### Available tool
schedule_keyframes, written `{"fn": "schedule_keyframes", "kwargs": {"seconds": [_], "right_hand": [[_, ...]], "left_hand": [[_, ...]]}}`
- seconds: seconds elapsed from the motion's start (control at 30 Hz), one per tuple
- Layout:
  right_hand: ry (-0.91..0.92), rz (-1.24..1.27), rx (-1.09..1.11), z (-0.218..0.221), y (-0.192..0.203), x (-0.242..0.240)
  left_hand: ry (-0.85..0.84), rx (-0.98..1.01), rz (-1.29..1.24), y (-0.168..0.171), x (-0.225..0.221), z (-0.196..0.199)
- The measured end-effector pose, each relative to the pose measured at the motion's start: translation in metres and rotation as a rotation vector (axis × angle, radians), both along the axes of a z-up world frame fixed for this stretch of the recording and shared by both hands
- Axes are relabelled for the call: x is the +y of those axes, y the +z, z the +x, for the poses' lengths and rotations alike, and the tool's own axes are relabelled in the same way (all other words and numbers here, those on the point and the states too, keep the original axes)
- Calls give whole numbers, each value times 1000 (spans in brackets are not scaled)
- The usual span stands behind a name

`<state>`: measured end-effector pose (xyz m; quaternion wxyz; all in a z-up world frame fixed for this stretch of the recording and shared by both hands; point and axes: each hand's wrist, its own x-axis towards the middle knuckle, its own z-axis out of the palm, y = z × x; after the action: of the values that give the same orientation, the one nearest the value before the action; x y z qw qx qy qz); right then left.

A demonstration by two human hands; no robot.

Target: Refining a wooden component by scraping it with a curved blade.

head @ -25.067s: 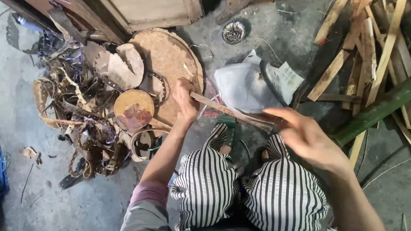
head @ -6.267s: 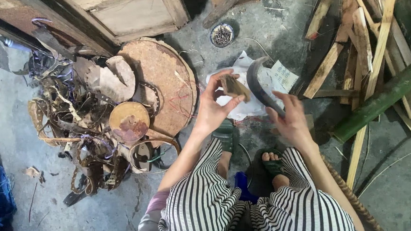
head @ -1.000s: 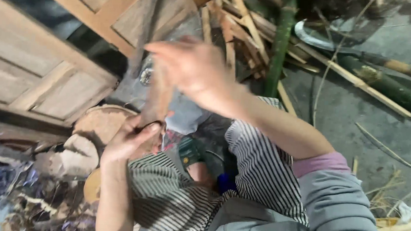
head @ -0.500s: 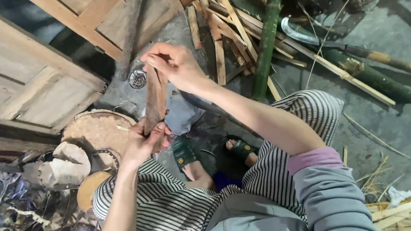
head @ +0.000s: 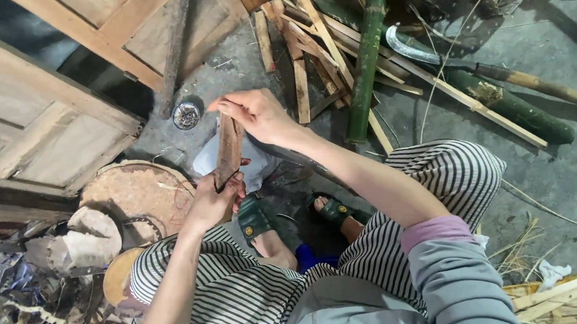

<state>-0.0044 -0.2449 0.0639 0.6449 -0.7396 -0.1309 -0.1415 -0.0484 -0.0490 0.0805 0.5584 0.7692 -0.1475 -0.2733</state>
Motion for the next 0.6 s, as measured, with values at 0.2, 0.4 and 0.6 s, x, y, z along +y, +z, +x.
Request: {"fn": "schedule_keyframes", "kwargs": {"seconds": [0.2, 0.4, 0.6], "right_hand": [[86, 251, 72, 29, -40, 6], [117, 460, 159, 45, -65, 15], [191, 503, 396, 30, -37, 23]], "left_hand": [[61, 3, 19, -5, -11, 8], [102, -88, 144, -25, -10, 17], [230, -579, 536, -47, 2, 27]]}}
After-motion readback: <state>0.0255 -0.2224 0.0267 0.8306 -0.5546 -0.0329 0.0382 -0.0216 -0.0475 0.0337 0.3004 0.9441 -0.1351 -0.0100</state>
